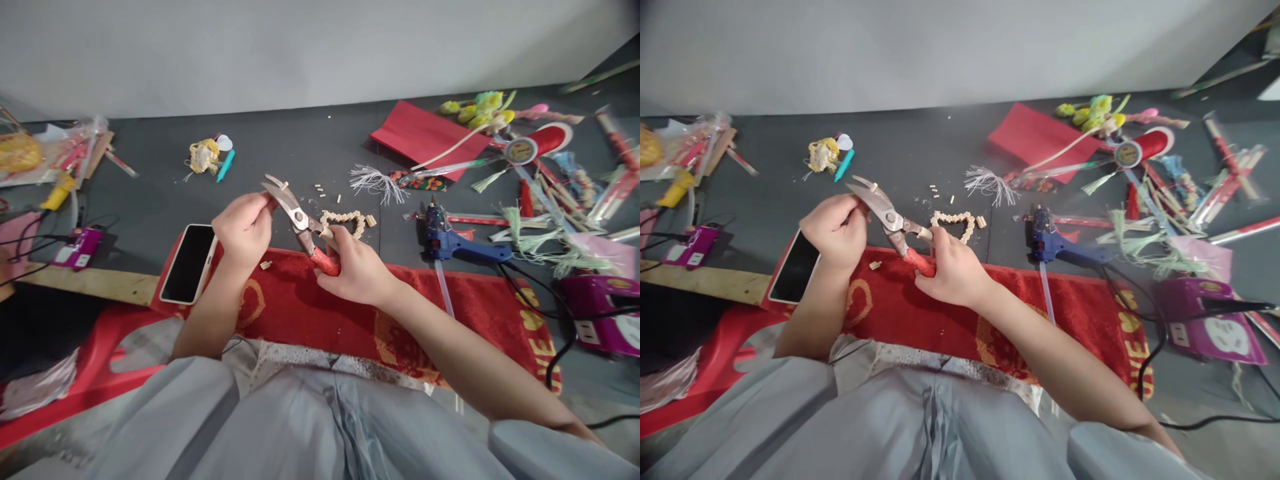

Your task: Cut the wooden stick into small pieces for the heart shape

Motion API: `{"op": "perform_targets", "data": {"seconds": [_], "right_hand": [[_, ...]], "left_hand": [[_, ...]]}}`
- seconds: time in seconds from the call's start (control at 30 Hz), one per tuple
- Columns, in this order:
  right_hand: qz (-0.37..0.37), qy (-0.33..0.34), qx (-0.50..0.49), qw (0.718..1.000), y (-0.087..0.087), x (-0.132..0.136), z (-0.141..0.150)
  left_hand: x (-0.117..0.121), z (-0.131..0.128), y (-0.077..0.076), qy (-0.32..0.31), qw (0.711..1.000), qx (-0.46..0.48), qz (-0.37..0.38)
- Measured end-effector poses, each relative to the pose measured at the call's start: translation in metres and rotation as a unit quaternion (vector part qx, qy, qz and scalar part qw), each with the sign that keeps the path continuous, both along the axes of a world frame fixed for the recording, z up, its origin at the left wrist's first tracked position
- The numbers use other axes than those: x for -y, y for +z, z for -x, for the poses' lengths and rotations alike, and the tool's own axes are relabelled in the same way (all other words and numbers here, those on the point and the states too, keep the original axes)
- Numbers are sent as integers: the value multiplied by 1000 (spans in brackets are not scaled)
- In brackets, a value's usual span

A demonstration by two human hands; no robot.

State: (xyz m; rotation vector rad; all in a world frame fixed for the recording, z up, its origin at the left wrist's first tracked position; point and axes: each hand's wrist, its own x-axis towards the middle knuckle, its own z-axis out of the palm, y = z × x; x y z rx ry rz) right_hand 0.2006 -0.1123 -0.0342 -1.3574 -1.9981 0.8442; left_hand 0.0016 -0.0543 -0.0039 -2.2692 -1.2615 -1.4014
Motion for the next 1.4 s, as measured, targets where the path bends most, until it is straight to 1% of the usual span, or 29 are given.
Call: {"op": "perform_targets", "data": {"seconds": [0.07,0.2,0.27,0.43,0.53,0.7,0.83,1.07,1.17,1.27,1.4], "right_hand": [[-5,28,-33,999,1,-1,-4],[23,124,-118,985,3,-5,-12],[39,142,-133,980,3,-6,-14],[75,135,-123,980,1,-9,-14],[83,150,-140,975,2,-9,-14],[83,174,-160,968,2,-9,-15],[96,184,-176,962,-2,-10,-15],[121,144,-184,965,-8,-12,-13],[127,132,-186,965,-9,-11,-13],[140,136,-187,963,-7,-11,-13],[167,124,-149,967,-1,-10,-12]], "left_hand": [[1,-1,2,-4,1000,26,17],[0,-1,3,1,997,52,50],[-1,0,2,3,997,55,53],[-1,2,3,6,998,39,42],[1,3,6,8,999,28,42],[1,3,7,5,997,25,75],[0,4,8,-7,996,28,85],[0,4,11,-36,995,14,90],[0,4,11,-34,995,8,92],[-1,5,10,-23,995,1,97],[-2,5,8,-20,995,-5,97]]}}
